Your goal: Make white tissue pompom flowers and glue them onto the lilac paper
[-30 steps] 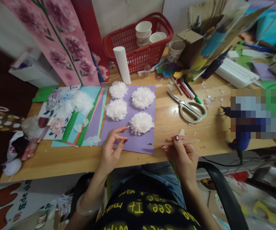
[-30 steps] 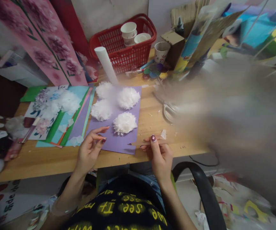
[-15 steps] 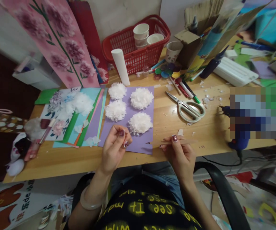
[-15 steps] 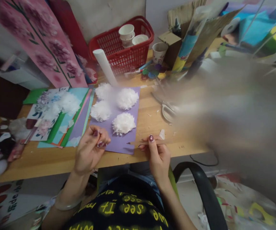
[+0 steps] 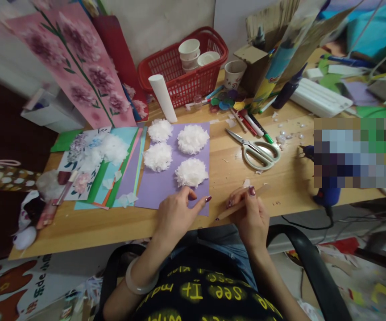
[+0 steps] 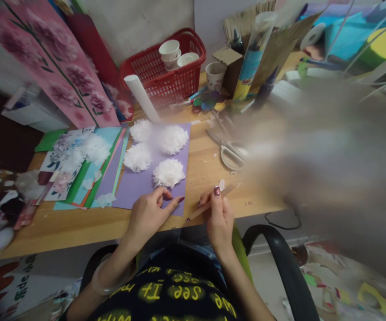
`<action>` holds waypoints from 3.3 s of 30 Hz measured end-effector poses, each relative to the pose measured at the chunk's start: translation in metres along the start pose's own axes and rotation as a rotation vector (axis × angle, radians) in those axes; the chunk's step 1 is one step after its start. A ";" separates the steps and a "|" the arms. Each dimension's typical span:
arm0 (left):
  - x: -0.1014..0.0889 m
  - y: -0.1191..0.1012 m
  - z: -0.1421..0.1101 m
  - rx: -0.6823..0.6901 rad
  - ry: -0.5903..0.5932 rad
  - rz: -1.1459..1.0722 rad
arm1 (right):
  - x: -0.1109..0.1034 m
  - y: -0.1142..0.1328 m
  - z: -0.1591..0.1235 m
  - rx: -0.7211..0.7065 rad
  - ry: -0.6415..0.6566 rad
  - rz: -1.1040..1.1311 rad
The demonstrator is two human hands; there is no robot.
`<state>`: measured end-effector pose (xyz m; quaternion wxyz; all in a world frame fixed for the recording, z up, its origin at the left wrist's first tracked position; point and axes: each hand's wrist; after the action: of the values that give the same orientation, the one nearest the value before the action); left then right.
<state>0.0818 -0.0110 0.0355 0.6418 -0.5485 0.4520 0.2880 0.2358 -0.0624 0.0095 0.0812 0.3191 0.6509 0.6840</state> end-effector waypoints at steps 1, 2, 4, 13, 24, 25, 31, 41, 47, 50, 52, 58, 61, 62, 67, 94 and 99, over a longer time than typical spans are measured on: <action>0.002 -0.001 0.000 0.001 0.014 -0.006 | 0.000 0.000 0.000 -0.003 -0.014 -0.001; 0.002 -0.002 -0.001 0.004 0.023 -0.020 | -0.001 0.001 0.000 -0.002 -0.023 -0.008; 0.002 -0.001 -0.003 0.020 0.034 -0.059 | -0.001 0.001 0.001 0.006 -0.025 -0.035; -0.010 0.005 -0.005 0.270 -0.189 -0.430 | -0.002 -0.001 0.001 -0.016 -0.015 0.004; -0.015 -0.015 -0.012 0.042 -0.067 -1.196 | -0.006 0.001 0.002 0.040 0.049 0.051; -0.020 -0.018 -0.014 0.053 -0.059 -1.241 | -0.008 0.002 0.005 0.058 0.058 0.028; -0.037 -0.020 -0.023 0.107 -0.074 -1.262 | -0.007 0.016 0.036 0.165 0.139 -0.337; -0.039 -0.004 -0.023 -0.092 0.090 -0.933 | 0.028 0.018 0.069 0.076 0.264 -0.924; -0.034 0.006 -0.004 -0.078 0.361 -0.834 | 0.008 0.033 0.073 0.011 0.160 -0.799; -0.025 -0.001 0.002 -0.058 0.411 -0.764 | -0.006 0.055 0.062 -0.015 0.064 -0.661; -0.019 -0.010 0.005 -0.015 0.308 -0.691 | -0.013 0.067 0.053 -0.037 0.039 -0.625; -0.011 -0.029 0.009 0.125 0.075 -0.523 | -0.006 0.055 0.062 -0.136 0.347 -0.887; -0.010 -0.018 0.004 0.057 0.092 -0.503 | 0.012 0.040 0.077 -0.105 0.494 -1.124; -0.009 -0.013 0.002 0.030 0.110 -0.495 | 0.018 0.037 0.081 -0.094 0.516 -1.165; -0.005 0.009 -0.002 -0.035 0.211 -0.455 | 0.032 0.031 0.084 -0.078 0.521 -1.181; -0.012 -0.022 0.012 0.067 0.223 -0.784 | -0.006 0.088 0.053 -0.173 0.110 -0.678; -0.006 -0.053 0.021 0.284 0.536 -1.020 | -0.017 0.093 0.035 0.002 0.565 -0.589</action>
<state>0.1306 -0.0024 0.0639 0.6299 -0.6587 0.3116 -0.2688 0.2964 -0.0553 0.0899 0.0911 -0.0813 0.7117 0.6918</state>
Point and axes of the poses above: each hand's wrist, its own z-axis towards the middle knuckle, its own x-axis out of the palm, y = z × x, and after that the axes turned 2 degrees about z, right-handed
